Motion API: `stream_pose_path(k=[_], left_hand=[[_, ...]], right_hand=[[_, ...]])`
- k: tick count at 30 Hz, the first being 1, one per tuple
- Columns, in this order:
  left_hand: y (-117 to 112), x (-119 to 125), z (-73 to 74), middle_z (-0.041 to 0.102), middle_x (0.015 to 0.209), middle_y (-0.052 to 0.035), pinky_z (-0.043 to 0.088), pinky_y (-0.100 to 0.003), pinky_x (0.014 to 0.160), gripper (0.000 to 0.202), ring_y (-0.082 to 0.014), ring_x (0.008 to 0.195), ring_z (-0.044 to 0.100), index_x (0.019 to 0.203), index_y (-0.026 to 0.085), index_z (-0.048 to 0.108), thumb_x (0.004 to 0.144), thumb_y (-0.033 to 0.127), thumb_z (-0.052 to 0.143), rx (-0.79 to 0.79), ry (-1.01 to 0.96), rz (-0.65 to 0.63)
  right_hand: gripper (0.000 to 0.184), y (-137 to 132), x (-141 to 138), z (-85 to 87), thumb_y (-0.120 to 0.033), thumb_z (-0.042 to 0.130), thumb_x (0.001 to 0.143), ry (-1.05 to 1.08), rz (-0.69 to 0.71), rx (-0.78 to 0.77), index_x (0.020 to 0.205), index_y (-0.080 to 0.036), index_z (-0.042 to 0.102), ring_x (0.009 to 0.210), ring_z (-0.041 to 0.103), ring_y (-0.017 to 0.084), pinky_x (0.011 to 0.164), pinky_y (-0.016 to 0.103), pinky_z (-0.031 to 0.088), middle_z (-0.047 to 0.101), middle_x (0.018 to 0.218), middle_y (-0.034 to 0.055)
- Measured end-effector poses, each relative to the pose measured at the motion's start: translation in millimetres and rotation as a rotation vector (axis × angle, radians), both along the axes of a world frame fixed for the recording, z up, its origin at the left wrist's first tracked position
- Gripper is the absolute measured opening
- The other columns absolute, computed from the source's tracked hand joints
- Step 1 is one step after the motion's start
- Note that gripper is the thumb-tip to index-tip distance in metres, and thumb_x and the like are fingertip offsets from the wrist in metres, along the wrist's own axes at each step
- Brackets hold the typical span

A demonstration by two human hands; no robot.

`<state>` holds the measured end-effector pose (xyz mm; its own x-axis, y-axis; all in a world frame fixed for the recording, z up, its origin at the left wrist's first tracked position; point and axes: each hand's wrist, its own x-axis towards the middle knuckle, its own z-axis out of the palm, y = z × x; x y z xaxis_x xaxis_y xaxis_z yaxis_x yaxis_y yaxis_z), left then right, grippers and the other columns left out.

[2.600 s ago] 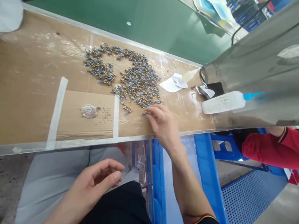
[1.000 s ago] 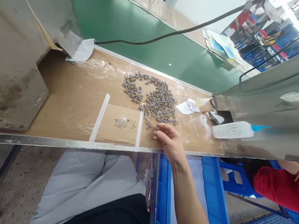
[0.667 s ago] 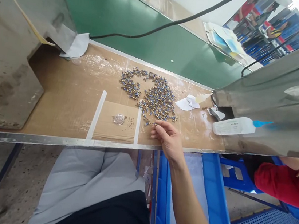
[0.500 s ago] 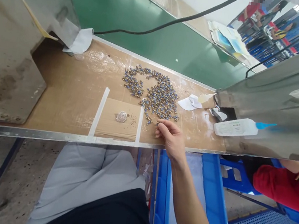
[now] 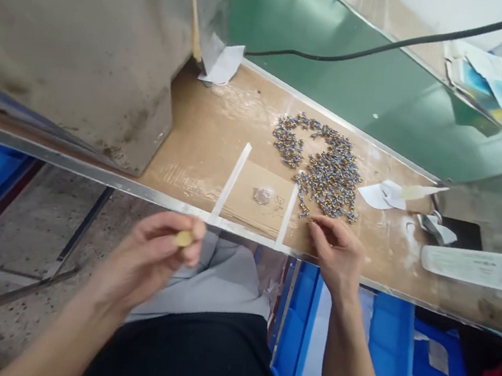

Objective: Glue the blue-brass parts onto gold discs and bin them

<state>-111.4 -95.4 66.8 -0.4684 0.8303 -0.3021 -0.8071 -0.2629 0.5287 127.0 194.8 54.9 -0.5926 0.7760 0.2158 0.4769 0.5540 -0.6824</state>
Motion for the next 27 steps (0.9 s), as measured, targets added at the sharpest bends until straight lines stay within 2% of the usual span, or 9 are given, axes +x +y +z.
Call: stream_pose_path(k=[3,7,13,18,20,22,25,27], left_hand=[[13.2,14.3,-10.6,0.086,0.106,-0.0042,0.066,-0.015,0.074,0.019,-0.0085,0.078,0.077,0.108,0.021,0.094,0.092,0.022,0.104,0.026,-0.095,-0.048],[33.8,22.5,-13.5,0.086,0.111,-0.0041,0.069,-0.015,0.080,0.022,-0.0091,0.084,0.080,0.115,0.024,0.095,0.094,0.022,0.103,0.038,-0.159,-0.096],[35.7,18.2,-13.8,0.090,0.118,-0.0073,0.072,-0.021,0.089,0.019,-0.0137,0.089,0.085,0.110,0.023,0.096,0.092,0.023,0.104,0.000,-0.055,-0.085],[43.5,17.9,-7.5,0.090,0.104,-0.0061,0.072,-0.021,0.087,0.017,-0.0146,0.085,0.086,0.106,0.021,0.097,0.091,0.022,0.104,-0.088,0.082,-0.041],[47.1,18.5,-3.7,0.090,0.095,-0.0048,0.072,-0.020,0.083,0.020,-0.0149,0.081,0.086,0.104,0.021,0.097,0.087,0.021,0.107,-0.155,0.144,-0.005],[49.5,19.9,-0.8,0.090,0.090,-0.0042,0.072,-0.020,0.083,0.022,-0.0155,0.080,0.087,0.102,0.021,0.097,0.084,0.022,0.109,-0.226,0.199,0.016],[50.7,24.2,1.1,0.092,0.096,-0.0048,0.073,-0.021,0.087,0.024,-0.0175,0.084,0.089,0.105,0.022,0.097,0.085,0.028,0.109,-0.305,0.271,0.016],[50.7,28.1,1.3,0.093,0.097,-0.0045,0.073,-0.022,0.087,0.026,-0.0189,0.086,0.090,0.108,0.023,0.097,0.086,0.031,0.109,-0.341,0.298,0.017]], right_hand=[[0.016,-0.8,0.9,0.2,-0.039,0.078,0.109,-0.007,0.026,-0.010,0.112,-0.027,0.089,0.096,0.078,0.025,0.085,0.039,0.060,0.085,0.109,0.0054],[0.017,-1.2,1.9,0.2,-0.038,0.076,0.111,-0.007,0.037,-0.004,0.115,-0.027,0.089,0.095,0.078,0.025,0.085,0.041,0.061,0.085,0.111,0.0063],[0.021,-0.1,-0.7,2.2,-0.037,0.070,0.115,-0.060,0.112,0.100,0.119,-0.028,0.088,0.105,0.079,0.027,0.090,0.042,0.062,0.085,0.116,0.0083],[0.019,-1.9,0.5,7.3,-0.036,0.071,0.115,-0.055,0.119,0.089,0.116,-0.028,0.089,0.105,0.079,0.027,0.091,0.043,0.061,0.085,0.115,0.0077],[0.017,-8.0,-1.0,12.4,-0.036,0.075,0.113,0.002,0.101,0.025,0.118,-0.029,0.089,0.101,0.079,0.026,0.088,0.042,0.062,0.085,0.114,0.0068],[0.015,-20.8,-6.6,19.0,-0.037,0.079,0.111,0.107,0.068,-0.110,0.120,-0.030,0.090,0.092,0.079,0.024,0.082,0.040,0.063,0.085,0.109,0.0054],[0.016,-51.2,-23.5,26.7,-0.041,0.084,0.109,0.302,0.057,-0.414,0.122,-0.033,0.089,0.080,0.077,0.022,0.074,0.039,0.064,0.083,0.096,0.0034],[0.018,-73.7,-38.1,27.5,-0.045,0.087,0.107,0.409,0.086,-0.607,0.122,-0.034,0.089,0.078,0.076,0.022,0.071,0.039,0.066,0.083,0.096,0.0034]])
